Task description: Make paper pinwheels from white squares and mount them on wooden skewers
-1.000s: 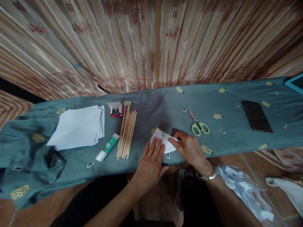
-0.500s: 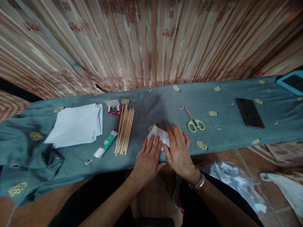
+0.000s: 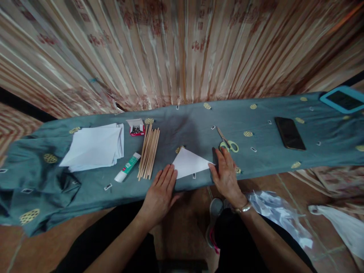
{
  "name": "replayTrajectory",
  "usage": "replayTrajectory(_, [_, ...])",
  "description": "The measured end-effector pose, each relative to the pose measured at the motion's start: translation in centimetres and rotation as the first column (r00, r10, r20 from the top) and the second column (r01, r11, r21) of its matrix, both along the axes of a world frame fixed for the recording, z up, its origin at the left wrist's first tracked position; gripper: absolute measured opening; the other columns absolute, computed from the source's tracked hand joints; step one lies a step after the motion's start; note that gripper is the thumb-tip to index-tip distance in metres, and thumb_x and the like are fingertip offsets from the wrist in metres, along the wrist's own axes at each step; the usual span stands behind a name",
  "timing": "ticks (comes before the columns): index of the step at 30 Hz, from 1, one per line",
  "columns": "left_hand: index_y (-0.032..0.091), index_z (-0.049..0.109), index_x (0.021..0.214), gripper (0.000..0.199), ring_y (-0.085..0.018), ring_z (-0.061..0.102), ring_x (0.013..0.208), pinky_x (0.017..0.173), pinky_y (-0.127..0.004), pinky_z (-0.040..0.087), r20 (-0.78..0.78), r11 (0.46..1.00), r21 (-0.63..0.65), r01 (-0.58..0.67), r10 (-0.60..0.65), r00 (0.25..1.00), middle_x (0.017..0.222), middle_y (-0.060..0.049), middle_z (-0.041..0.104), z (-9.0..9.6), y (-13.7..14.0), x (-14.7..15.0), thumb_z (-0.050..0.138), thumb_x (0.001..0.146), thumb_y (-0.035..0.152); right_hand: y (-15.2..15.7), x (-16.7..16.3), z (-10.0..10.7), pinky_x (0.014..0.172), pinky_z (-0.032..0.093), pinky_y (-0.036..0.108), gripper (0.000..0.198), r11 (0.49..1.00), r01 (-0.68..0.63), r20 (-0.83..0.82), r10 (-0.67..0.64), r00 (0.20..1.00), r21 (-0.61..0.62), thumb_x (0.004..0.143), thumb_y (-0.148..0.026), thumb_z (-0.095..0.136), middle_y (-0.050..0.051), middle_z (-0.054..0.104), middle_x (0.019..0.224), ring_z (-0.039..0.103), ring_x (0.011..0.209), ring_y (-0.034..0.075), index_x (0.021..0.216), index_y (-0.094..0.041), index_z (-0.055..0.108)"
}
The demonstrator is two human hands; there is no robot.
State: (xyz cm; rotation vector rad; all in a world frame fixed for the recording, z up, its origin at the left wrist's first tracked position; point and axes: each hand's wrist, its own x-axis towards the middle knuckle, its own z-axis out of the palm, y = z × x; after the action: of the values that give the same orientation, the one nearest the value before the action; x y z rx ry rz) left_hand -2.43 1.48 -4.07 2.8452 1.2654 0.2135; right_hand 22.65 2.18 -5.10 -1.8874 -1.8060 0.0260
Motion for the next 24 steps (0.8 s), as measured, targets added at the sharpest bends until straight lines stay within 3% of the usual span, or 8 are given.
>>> replayTrajectory(10, [0.007,0.018,0.146,0.073,-0.033,0.028,0.139,0.106,-0.050,0.037,0.084,0.994,0.078,-0.080,0.074,0.994,0.147,-0.023,0.035,-0.9,-3.6,-3.6,0.053,0.086,0.027,0.0,0.8,-0.7,0.108,0.034,0.050,0.042,0.995,-0.057,-0.071,0.063,0.996,0.086,0.094,-0.023,0.031,0.018,0.038,0.143,0.031,0.137,0.027,0.133,-0.014,0.046])
replayTrajectory(15, [0.013,0.012,0.149,0.073,-0.032,0.030,0.138,0.106,-0.051,0.037,0.180,0.988,0.045,-0.148,0.138,0.974,0.148,-0.021,0.035,-0.5,-4.4,-3.9,0.049,0.089,0.030,0.3,0.9,0.5,0.106,0.034,0.051,0.042,0.995,-0.002,-0.070,0.009,0.998,0.105,0.095,-0.021,0.027,0.018,0.045,0.138,0.037,0.133,0.027,0.129,-0.014,0.050])
replayTrajectory(17, [0.016,0.009,0.149,0.072,-0.030,0.030,0.139,0.107,-0.051,0.037,0.247,0.984,0.014,-0.180,0.171,0.954,0.148,-0.019,0.036,-0.2,-4.3,-3.5,0.048,0.090,0.029,0.5,0.6,1.2,0.105,0.032,0.053,0.041,0.997,-0.009,-0.055,0.013,0.998,0.075,0.095,-0.029,0.032,0.018,0.043,0.141,0.036,0.134,0.029,0.130,-0.016,0.050])
replayTrajectory(20, [0.019,0.007,0.149,0.072,-0.028,0.031,0.139,0.108,-0.049,0.037,0.333,0.978,-0.060,-0.198,0.207,0.920,0.148,-0.019,0.035,0.1,-4.0,-2.6,0.048,0.091,0.028,0.9,-0.2,1.6,0.104,0.033,0.053,0.045,0.990,-0.137,-0.098,0.135,0.986,-0.020,0.092,-0.040,0.043,0.018,0.043,0.142,0.036,0.134,0.031,0.129,-0.017,0.051])
replayTrajectory(24, [0.023,0.013,0.149,0.067,-0.027,0.031,0.139,0.109,-0.050,0.034,0.422,0.966,-0.170,-0.194,0.249,0.871,0.150,-0.017,0.033,0.0,-3.8,-1.8,0.047,0.091,0.028,1.6,-0.9,1.3,0.104,0.034,0.053,0.035,0.969,-0.225,-0.231,0.197,0.953,-0.102,0.082,-0.037,0.057,0.016,0.046,0.139,0.039,0.132,0.032,0.113,-0.020,0.062])
